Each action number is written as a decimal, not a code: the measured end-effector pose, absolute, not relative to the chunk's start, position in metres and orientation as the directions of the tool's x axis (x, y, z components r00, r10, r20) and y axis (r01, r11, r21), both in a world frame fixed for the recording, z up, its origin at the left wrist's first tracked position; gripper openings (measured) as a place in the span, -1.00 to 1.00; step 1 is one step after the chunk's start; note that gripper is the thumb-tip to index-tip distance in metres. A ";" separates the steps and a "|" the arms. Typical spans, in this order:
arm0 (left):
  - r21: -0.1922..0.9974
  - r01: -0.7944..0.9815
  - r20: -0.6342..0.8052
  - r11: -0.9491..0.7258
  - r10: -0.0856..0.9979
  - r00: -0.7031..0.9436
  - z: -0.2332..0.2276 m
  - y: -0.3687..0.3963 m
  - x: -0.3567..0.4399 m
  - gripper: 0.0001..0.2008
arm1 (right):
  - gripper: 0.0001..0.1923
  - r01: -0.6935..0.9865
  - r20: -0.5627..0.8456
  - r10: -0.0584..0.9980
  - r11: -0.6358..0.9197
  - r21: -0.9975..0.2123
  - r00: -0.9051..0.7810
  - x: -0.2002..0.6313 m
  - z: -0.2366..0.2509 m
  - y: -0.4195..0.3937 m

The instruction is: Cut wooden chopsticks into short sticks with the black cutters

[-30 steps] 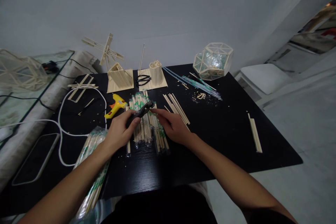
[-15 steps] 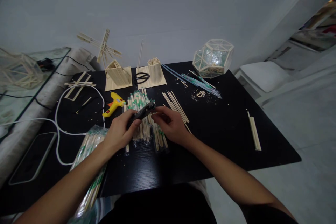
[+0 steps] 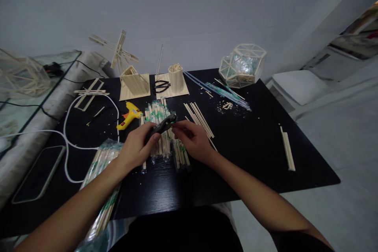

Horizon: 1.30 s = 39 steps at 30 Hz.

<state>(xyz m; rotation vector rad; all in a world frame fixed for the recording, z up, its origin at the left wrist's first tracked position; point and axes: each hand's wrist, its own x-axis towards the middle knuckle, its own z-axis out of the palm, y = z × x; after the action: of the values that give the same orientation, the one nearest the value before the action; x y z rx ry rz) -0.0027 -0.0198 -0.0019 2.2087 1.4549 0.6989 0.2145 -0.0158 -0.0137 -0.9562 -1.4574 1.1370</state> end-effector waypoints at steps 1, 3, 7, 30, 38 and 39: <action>0.581 0.722 0.183 -0.376 0.925 0.334 -0.002 -0.020 -0.003 -0.57 | -0.84 0.011 0.232 0.957 0.237 -0.971 -0.174 0.215 -0.014 -0.016; 0.586 0.720 0.176 -0.372 0.926 0.335 -0.002 -0.020 -0.003 -0.58 | -0.82 0.020 0.219 0.959 0.226 -0.974 -0.180 0.215 -0.014 -0.016; 0.594 0.715 0.170 -0.368 0.927 0.335 -0.002 -0.020 -0.002 -0.59 | -0.81 0.011 0.201 0.962 0.206 -0.978 -0.185 0.216 -0.014 -0.017; 0.480 0.854 -0.009 -0.200 0.973 0.233 0.004 -0.021 0.005 -0.57 | -0.83 0.035 0.183 0.975 0.188 -0.982 -0.125 0.213 -0.020 -0.014; 0.406 0.895 0.000 -0.184 0.980 0.201 0.002 -0.021 0.005 -0.48 | -0.76 0.027 0.123 0.984 0.127 -0.992 -0.128 0.211 -0.023 -0.014; 0.405 0.896 0.006 -0.183 0.980 0.197 0.003 -0.021 0.006 -0.47 | -0.75 0.022 0.115 0.985 0.118 -0.993 -0.132 0.211 -0.023 -0.014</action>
<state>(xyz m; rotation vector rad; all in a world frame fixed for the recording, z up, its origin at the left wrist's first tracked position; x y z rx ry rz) 0.0055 -0.0208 0.0026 2.1659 1.7716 0.3810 0.2112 -0.0139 -0.0232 -1.0790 -1.3802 1.2013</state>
